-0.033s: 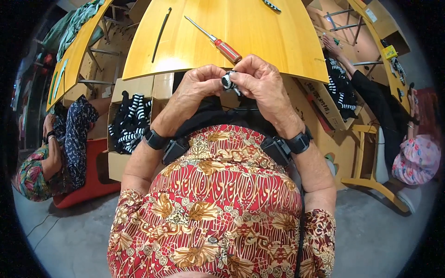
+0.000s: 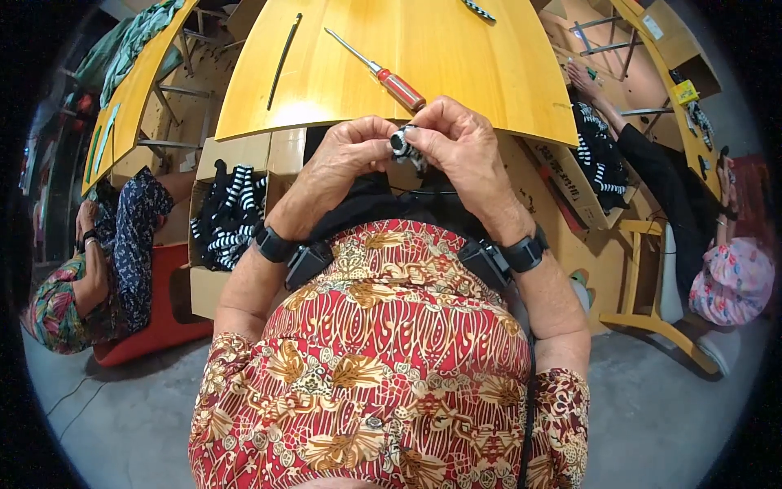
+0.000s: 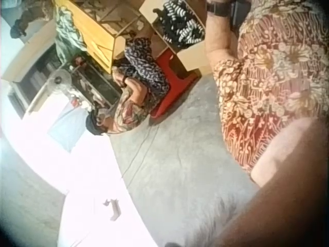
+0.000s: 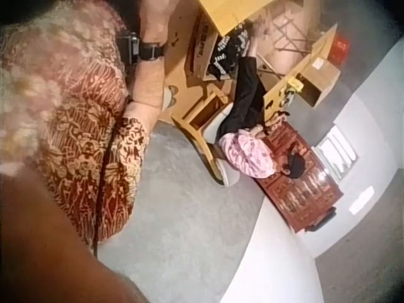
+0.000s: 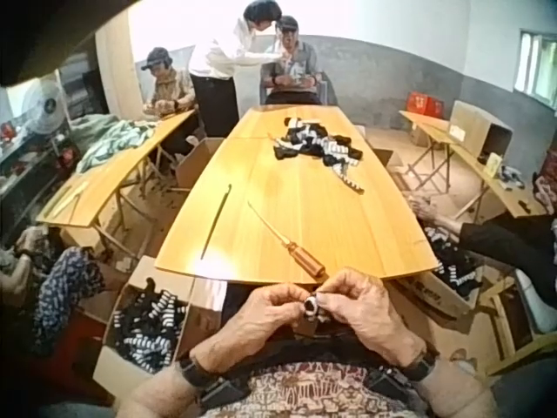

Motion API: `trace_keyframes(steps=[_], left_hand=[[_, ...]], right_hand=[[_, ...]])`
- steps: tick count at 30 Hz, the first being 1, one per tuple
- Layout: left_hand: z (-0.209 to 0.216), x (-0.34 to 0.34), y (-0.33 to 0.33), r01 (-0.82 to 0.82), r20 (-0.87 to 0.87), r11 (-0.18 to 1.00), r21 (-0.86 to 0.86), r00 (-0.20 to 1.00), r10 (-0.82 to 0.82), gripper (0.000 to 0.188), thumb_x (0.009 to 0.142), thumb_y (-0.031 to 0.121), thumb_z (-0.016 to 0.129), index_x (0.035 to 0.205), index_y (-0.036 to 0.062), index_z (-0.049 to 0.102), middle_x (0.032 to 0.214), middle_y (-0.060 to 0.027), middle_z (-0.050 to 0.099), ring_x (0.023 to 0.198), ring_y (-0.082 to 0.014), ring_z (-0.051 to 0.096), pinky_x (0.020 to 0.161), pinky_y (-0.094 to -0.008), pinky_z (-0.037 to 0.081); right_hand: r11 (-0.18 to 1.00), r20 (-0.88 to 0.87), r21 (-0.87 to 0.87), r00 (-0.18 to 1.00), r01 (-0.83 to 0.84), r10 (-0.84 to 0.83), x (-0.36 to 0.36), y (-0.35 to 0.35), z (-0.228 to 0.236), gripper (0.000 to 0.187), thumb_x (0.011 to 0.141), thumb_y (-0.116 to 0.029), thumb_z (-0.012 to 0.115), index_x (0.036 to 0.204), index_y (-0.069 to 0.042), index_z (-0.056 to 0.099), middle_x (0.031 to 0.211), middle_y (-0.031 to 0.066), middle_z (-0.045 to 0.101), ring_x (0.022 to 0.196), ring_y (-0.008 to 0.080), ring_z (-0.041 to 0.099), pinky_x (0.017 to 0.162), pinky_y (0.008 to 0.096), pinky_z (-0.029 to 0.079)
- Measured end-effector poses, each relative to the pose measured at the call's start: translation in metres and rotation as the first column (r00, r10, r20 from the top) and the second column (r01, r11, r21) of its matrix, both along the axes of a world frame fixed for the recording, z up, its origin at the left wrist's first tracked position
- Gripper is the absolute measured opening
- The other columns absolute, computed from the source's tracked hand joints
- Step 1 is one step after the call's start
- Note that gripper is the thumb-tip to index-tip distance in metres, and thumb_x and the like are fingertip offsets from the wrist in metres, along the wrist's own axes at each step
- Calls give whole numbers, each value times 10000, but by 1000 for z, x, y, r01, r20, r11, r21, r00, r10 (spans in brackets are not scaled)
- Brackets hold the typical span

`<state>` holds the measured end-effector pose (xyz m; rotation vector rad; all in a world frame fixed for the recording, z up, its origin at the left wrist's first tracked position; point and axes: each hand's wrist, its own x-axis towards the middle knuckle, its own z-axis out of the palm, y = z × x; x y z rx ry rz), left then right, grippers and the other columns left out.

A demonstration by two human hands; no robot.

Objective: Wrapping and securing striped fabric onto small circular components using a screwdriver.

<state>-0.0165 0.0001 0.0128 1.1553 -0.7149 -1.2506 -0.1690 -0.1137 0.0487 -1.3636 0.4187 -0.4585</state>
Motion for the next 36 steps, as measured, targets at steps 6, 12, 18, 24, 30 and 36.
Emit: trace_keyframes(steps=[6,12,18,24,30,36], left_hand=[[-8,2,1,114,-324,989,-94,936,-139,122,898,93,595,1010,53,620,871,36,605,718,-38,520,662,-188,453],[-10,0,3,98,-522,974,-206,831,-194,164,893,85,581,1044,22,593,890,7,611,728,-57,534,673,-199,456],[4,6,-4,81,-431,974,-214,886,-168,147,889,110,621,1014,39,592,874,13,611,725,-48,549,674,-198,464],[-4,1,-2,-97,57,987,-128,993,105,116,904,138,645,942,41,593,838,13,600,735,-60,559,674,-196,466],[-21,-12,2,-106,226,992,-68,967,118,107,925,114,605,924,20,555,811,-1,578,711,-72,565,651,-211,479],[-24,-16,-1,-126,-7,991,-54,992,126,113,927,137,612,921,37,559,824,-5,593,687,-60,542,628,-190,457]], right_hand=[[979,-93,-195,993,55,-74,1,3,7,41,867,-31,636,852,-37,598,739,-59,564,661,3,494,571,166,401],[993,-115,-118,993,-14,1,-1,-5,0,50,872,-56,638,847,-46,596,718,-55,558,620,12,472,546,166,388],[998,-119,-17,991,56,-57,8,-8,2,54,871,-75,641,846,-52,599,730,-48,562,620,14,482,551,167,396],[956,-165,-266,972,122,-170,10,-3,-10,47,853,-26,616,830,-13,577,726,-50,545,676,30,516,613,202,438],[771,-166,-618,934,152,-317,5,14,-21,34,853,1,588,870,11,561,674,46,517,614,86,494,556,246,422],[916,-166,-330,942,227,-293,-1,13,-28,33,881,-10,582,855,-18,563,682,-11,524,596,46,483,535,201,403]])
